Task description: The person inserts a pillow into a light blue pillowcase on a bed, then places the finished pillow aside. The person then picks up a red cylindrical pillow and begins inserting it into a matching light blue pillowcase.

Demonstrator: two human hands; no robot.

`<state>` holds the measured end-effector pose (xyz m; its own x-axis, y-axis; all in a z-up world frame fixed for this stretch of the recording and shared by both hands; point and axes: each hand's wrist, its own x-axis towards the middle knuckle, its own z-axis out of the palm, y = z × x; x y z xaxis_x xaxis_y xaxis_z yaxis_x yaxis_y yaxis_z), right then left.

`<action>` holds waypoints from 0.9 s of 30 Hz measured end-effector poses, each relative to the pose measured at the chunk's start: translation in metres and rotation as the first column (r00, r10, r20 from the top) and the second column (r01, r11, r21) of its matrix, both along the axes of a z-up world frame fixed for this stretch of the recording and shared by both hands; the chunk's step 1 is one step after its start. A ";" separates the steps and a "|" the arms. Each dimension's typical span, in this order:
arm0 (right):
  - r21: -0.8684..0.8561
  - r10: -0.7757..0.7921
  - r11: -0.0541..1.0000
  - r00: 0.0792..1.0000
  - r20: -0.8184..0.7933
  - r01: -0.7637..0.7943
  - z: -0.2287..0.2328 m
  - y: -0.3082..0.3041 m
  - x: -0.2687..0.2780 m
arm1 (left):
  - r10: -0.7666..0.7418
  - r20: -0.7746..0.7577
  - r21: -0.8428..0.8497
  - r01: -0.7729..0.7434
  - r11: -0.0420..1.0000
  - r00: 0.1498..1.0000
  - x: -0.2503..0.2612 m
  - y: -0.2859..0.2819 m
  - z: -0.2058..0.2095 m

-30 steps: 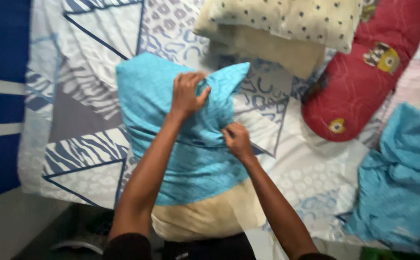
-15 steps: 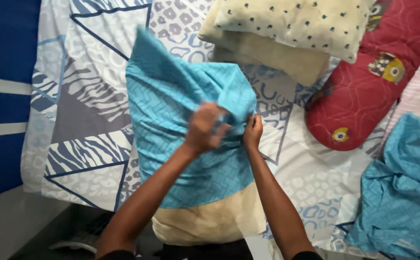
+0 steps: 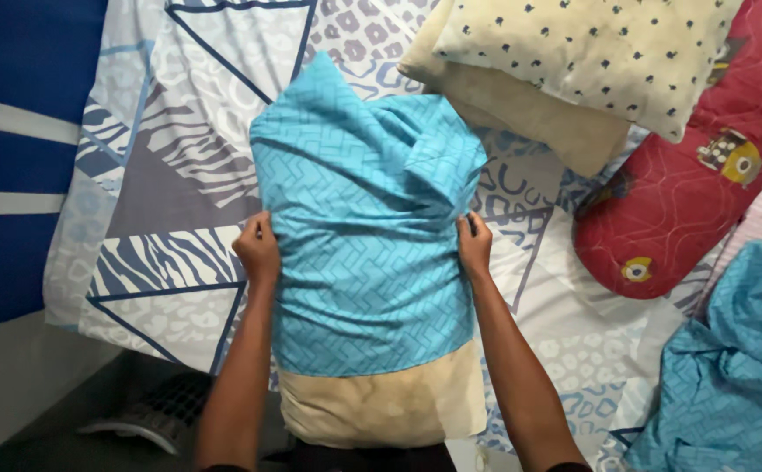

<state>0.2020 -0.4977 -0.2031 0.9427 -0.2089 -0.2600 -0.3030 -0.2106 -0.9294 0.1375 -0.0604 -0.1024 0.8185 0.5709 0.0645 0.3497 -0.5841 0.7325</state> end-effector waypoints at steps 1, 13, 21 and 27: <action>-0.050 -0.010 0.999 1.000 0.001 0.010 0.006 0.002 0.000 | -0.016 -0.046 0.036 0.018 0.999 0.999 -0.013 -0.004 0.006; -0.255 0.103 0.963 0.993 0.056 -0.085 0.062 0.034 -0.002 | -0.087 -0.419 0.052 0.119 0.992 0.904 -0.104 0.001 0.037; 0.201 -0.103 0.962 0.925 -0.365 0.186 0.022 -0.020 -0.066 | 0.033 -0.137 -0.378 -0.083 0.922 0.990 -0.058 -0.047 0.016; 0.631 0.056 0.683 0.835 -0.547 0.367 0.031 -0.055 -0.095 | 0.061 -0.166 -0.741 -0.165 0.650 0.984 -0.072 -0.011 -0.047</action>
<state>0.1072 -0.5524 -0.1716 0.6045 0.0991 -0.7904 -0.7105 0.5158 -0.4787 0.0651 -0.0712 -0.1496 0.7153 0.4698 -0.5173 0.4869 0.1959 0.8512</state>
